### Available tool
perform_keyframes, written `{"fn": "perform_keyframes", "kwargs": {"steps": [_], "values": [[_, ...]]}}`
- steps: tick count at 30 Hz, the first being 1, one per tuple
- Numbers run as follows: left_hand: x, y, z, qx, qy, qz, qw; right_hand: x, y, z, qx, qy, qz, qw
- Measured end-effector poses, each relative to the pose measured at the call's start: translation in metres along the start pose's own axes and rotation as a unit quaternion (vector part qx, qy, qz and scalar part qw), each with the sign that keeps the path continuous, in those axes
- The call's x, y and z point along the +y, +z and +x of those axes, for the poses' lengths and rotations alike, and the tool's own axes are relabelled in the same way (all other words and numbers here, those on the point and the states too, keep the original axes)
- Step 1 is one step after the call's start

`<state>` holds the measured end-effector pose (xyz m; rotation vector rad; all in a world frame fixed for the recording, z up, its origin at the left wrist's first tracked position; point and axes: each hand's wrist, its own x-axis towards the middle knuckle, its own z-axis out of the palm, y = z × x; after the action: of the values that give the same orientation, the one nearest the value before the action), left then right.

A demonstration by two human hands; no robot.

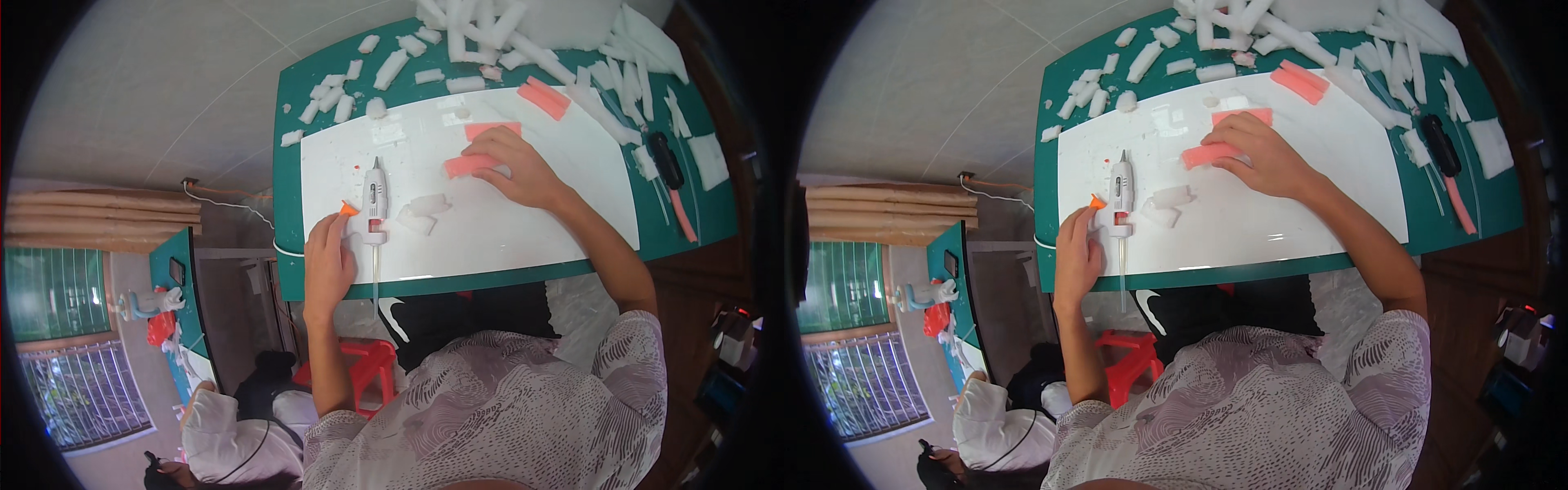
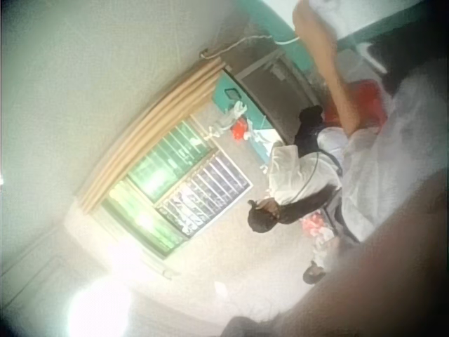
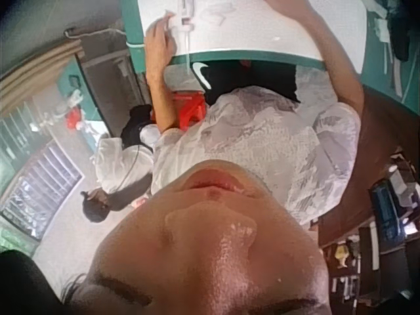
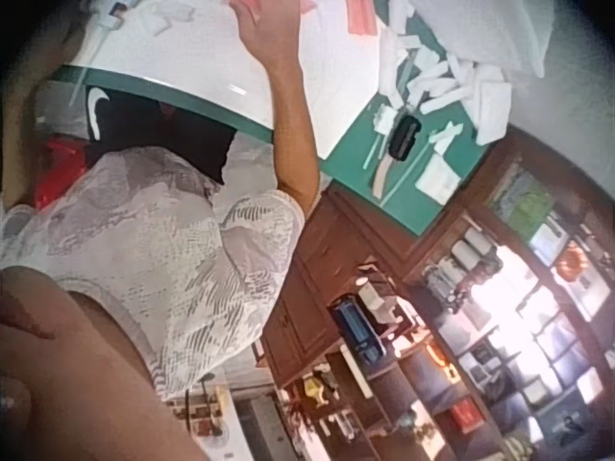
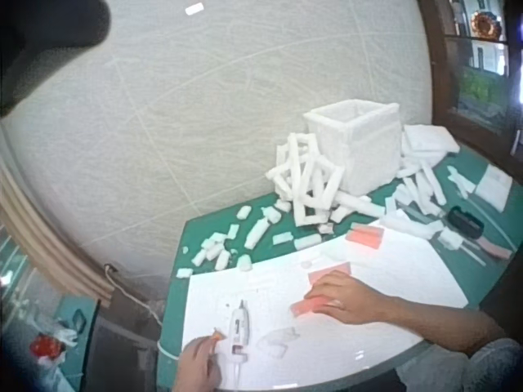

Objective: The person glues white foam blocks together using a hot glue gun, then applies glue to pink and white foam strips and presses them together by hand.

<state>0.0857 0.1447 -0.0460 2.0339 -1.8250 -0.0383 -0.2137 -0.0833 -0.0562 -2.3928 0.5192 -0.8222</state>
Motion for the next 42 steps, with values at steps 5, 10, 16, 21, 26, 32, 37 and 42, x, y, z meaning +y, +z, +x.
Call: {"fn": "perform_keyframes", "kwargs": {"steps": [5, 10, 16, 21, 26, 32, 37, 42], "values": [[0.015, -0.009, 0.003, -0.003, -0.001, 0.013, 1.000, -0.007, 0.001, 0.002, 0.028, 0.070, 0.188, 0.979], [0.065, -0.024, 0.038, 0.074, 0.075, -0.156, 0.982, -0.007, -0.015, 0.001, -0.058, 0.189, 0.369, 0.908], [0.110, -0.004, 0.095, 0.078, 0.083, -0.249, 0.962, -0.006, -0.006, -0.001, -0.071, 0.182, 0.409, 0.891], [0.121, 0.015, 0.109, 0.050, 0.052, -0.282, 0.957, -0.003, -0.006, 0.000, -0.091, 0.192, 0.391, 0.896], [0.125, 0.021, 0.110, 0.080, 0.048, -0.278, 0.956, -0.004, -0.008, -0.002, -0.079, 0.187, 0.390, 0.898], [0.124, 0.024, 0.107, 0.108, 0.052, -0.255, 0.960, -0.004, -0.006, 0.000, -0.091, 0.169, 0.418, 0.888], [0.128, 0.023, 0.106, 0.087, 0.051, -0.264, 0.959, -0.008, 0.000, -0.003, -0.051, 0.115, 0.376, 0.918], [0.131, 0.022, 0.101, 0.043, 0.028, -0.271, 0.961, -0.017, -0.005, -0.002, -0.098, 0.173, 0.394, 0.897]]}}
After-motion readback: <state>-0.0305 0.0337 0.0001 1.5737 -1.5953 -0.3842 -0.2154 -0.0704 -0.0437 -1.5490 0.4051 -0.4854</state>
